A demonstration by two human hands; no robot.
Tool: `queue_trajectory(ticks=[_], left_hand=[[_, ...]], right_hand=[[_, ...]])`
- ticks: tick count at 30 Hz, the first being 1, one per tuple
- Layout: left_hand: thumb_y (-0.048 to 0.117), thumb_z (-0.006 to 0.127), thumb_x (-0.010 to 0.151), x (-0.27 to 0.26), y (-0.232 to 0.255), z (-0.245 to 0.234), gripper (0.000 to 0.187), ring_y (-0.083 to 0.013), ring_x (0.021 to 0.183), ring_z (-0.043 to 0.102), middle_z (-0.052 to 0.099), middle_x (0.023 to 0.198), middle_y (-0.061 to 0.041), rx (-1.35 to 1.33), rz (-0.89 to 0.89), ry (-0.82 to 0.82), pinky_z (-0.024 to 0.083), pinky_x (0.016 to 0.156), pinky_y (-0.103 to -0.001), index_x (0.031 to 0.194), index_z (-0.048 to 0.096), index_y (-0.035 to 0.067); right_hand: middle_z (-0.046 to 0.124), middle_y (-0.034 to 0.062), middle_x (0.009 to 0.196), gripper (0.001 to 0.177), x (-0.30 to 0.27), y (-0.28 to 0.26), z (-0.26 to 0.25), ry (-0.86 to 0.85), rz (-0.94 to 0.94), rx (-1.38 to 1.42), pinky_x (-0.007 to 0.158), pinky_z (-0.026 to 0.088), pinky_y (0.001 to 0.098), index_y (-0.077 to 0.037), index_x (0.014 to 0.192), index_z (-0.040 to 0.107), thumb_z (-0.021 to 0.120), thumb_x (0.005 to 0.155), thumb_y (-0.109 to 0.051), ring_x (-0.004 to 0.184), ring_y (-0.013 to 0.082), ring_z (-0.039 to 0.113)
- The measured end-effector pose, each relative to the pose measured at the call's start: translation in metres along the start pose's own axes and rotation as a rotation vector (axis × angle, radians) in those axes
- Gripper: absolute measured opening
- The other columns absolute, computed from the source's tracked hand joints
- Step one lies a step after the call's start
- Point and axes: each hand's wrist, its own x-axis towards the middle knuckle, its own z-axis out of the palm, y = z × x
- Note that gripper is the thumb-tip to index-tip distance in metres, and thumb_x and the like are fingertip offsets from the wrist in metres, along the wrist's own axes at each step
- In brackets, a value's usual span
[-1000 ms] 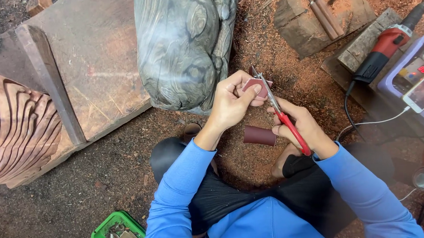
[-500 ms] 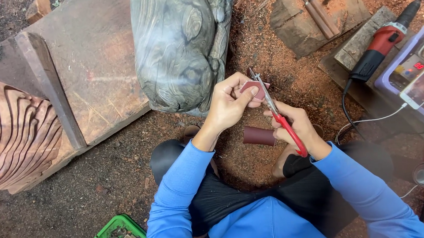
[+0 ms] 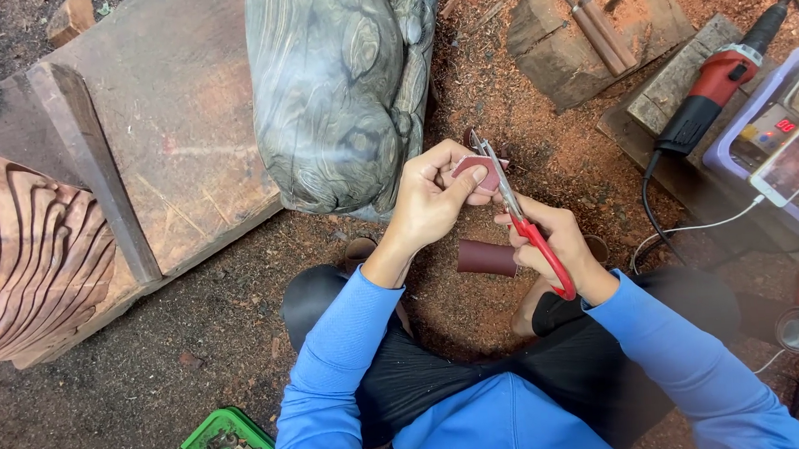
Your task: Cutting a sheet of sandpaper into smaller strips using scissors in a woodworking environment.
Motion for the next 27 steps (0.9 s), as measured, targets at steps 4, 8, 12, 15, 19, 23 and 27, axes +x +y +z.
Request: queue_trajectory(ticks=[4,8,12,15,19,23,27], left_hand=[[0.001,0.065,0.097,-0.001,0.000,0.000,0.003,-0.0211,0.072,0.075,0.075,0.078,-0.022,0.002,0.000,0.002,0.065,0.066,-0.030,0.099,0.068,-0.001],[0.000,0.065,0.097,-0.001,-0.003,-0.001,0.004,-0.0243,0.073,0.076,0.075,0.080,-0.026,-0.033,-0.013,0.011,0.066,0.065,-0.031,0.099,0.068,-0.002],[-0.001,0.066,0.097,-0.003,-0.009,-0.001,0.005,-0.0268,0.074,0.076,0.074,0.082,-0.027,-0.079,-0.026,0.017,0.067,0.065,-0.033,0.100,0.067,-0.004],[-0.001,0.066,0.097,-0.004,-0.013,0.001,0.005,-0.0269,0.069,0.076,0.074,0.078,-0.026,-0.094,-0.032,0.018,0.067,0.063,-0.035,0.100,0.067,-0.005],[0.001,0.067,0.097,-0.012,-0.029,0.009,0.006,-0.0272,0.067,0.076,0.074,0.081,-0.026,-0.156,-0.073,0.062,0.068,0.058,-0.036,0.099,0.066,-0.005],[0.005,0.066,0.100,-0.024,-0.060,0.023,0.009,-0.0227,0.063,0.075,0.074,0.082,-0.023,-0.333,-0.143,0.229,0.067,0.054,-0.031,0.098,0.063,-0.004],[0.007,0.065,0.101,-0.033,-0.063,0.035,0.011,-0.0200,0.065,0.076,0.075,0.088,-0.024,-0.499,-0.239,0.289,0.068,0.055,-0.027,0.100,0.061,-0.004]], right_hand=[[0.055,0.0107,0.061,0.086,-0.001,0.004,-0.001,0.003,-0.020,-0.013,0.086,0.058,0.0425,0.003,0.144,0.057,0.063,0.059,0.004,0.071,0.0200,0.063],[0.054,0.0105,0.061,0.085,-0.001,0.001,0.000,0.010,-0.025,-0.014,0.089,0.058,0.0443,0.002,0.145,0.057,0.061,0.060,0.005,0.072,0.0201,0.063],[0.058,0.0103,0.063,0.085,-0.004,0.018,-0.005,0.013,-0.022,-0.030,0.087,0.055,0.0404,0.002,0.145,0.056,0.062,0.060,0.004,0.076,0.0190,0.064],[0.056,0.0092,0.064,0.069,-0.003,0.033,-0.013,-0.044,-0.013,0.034,0.067,0.055,0.0372,0.006,0.132,0.064,0.067,0.063,-0.001,0.065,0.0175,0.059],[0.055,0.0059,0.066,0.053,-0.006,0.020,-0.007,-0.047,-0.016,0.104,0.056,0.050,0.0302,0.003,0.117,0.069,0.068,0.064,-0.001,0.063,0.0139,0.055],[0.050,0.0053,0.067,0.042,-0.009,0.025,-0.007,0.008,-0.002,0.173,0.052,0.047,0.0276,0.004,0.106,0.066,0.060,0.064,0.005,0.062,0.0120,0.050],[0.051,0.0070,0.068,0.041,-0.006,-0.009,-0.006,0.032,-0.016,0.151,0.051,0.046,0.0271,0.006,0.106,0.065,0.058,0.065,0.008,0.066,0.0134,0.052]])
